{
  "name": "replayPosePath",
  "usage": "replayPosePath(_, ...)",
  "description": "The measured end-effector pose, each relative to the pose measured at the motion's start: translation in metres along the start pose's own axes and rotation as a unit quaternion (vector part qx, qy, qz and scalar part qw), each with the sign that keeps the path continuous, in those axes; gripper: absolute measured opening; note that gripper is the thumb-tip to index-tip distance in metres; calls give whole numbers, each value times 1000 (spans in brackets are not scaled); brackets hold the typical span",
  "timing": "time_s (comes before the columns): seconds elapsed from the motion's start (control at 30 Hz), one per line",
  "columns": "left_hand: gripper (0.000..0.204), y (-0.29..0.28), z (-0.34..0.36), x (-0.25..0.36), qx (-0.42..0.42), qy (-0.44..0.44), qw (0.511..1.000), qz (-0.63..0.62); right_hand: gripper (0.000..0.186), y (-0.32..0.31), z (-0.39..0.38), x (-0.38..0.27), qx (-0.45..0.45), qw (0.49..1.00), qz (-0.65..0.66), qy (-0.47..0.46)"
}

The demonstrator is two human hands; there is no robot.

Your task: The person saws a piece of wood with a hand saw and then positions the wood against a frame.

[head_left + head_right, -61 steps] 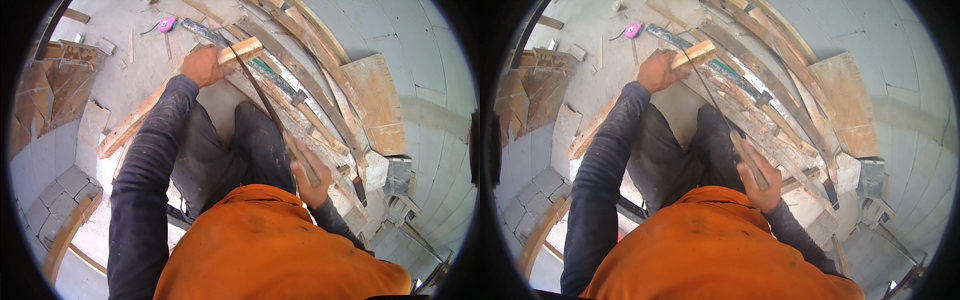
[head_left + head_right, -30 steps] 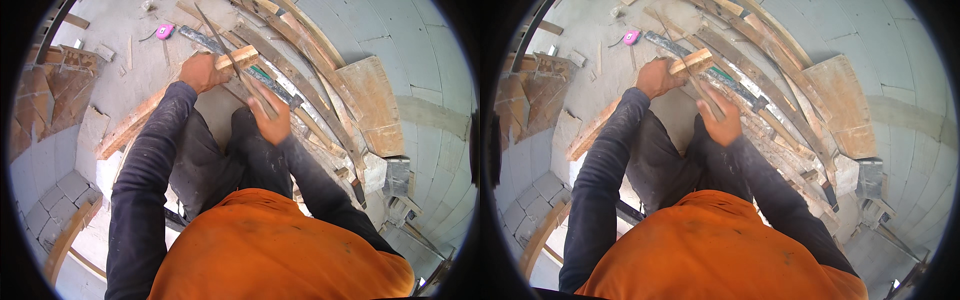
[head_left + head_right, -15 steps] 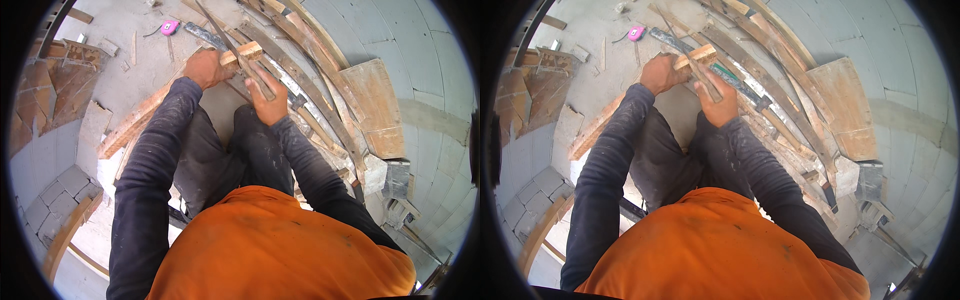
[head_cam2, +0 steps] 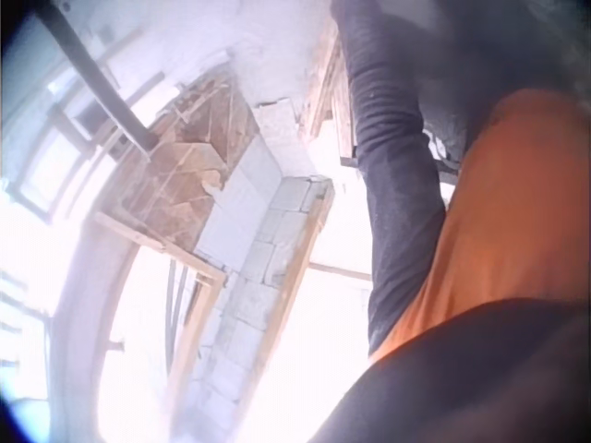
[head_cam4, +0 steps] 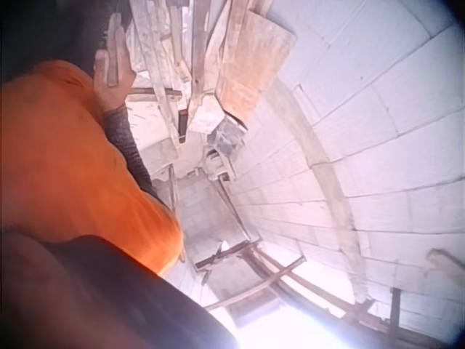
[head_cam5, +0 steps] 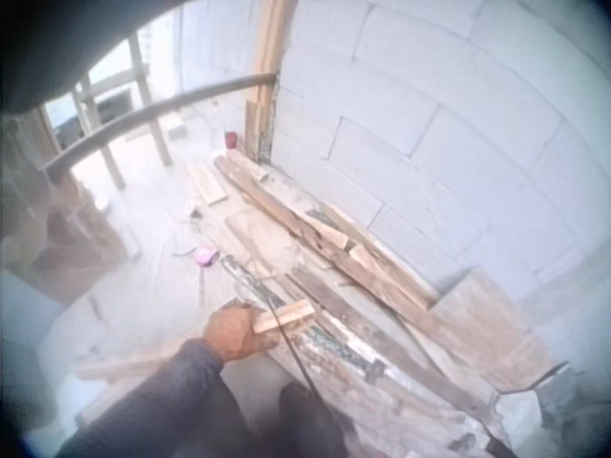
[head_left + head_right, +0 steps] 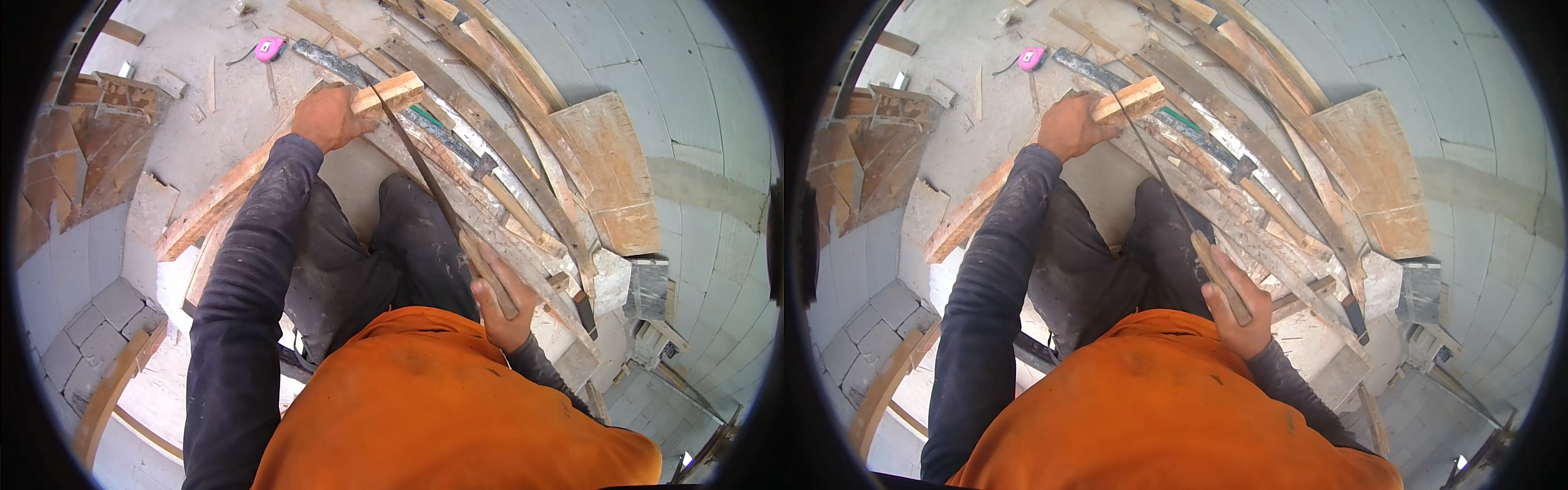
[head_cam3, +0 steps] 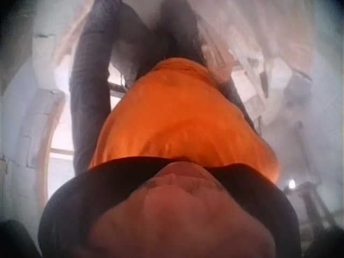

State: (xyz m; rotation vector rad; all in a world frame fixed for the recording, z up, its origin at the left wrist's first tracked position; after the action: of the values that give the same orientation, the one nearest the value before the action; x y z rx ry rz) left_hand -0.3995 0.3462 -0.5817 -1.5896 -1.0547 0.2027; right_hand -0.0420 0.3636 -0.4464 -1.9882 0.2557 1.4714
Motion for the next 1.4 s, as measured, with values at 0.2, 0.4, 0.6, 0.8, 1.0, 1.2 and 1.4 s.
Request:
replayPosePath(0.2, 58, 2, 7, 17, -14, 15, 1000, 2, 49, 65, 182, 21, 58, 990, 6, -130)
replayPosePath(0.4, 61, 3, 18, -9, -14, -15, 1000, -16, 50, 42, 92, 15, 32, 999, 4, -40)
replayPosePath(0.6, 62, 3, 2, -3, -13, 15, 1000, -4, 50, 38, 68, 24, 34, 995, -1, -92)
replayPosePath(0.8, 68, 0, 29, -1, -15, -12, 1000, -7, 49, 67, 178, 14, 68, 989, -7, -131)
replayPosePath(1.0, 70, -17, 16, -9, 34, 19, 999, -38, 49, 16, 48, 12, 25, 998, 20, -54)
replayPosePath(1.2, 72, -38, 17, -2, 114, 38, 989, 83, 49, 47, 150, 18, 37, 993, 10, -108)
replayPosePath(1.4, 75, -15, -12, 14, 180, 123, 974, 64, 50, 34, 135, 7, -5, 995, -1, -104)
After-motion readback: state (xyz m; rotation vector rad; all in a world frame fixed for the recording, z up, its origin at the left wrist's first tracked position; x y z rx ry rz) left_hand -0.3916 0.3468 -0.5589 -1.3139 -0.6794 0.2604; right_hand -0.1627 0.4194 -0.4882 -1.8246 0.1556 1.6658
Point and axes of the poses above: each hand's wrist, its own z-axis towards the middle knuckle, its own y-axis out of the palm, x = y × z, the point moved 10 cm from there along z, towards the middle knuckle, and after that the axes turned 11 degrees about -y, right-handed, at the moved point
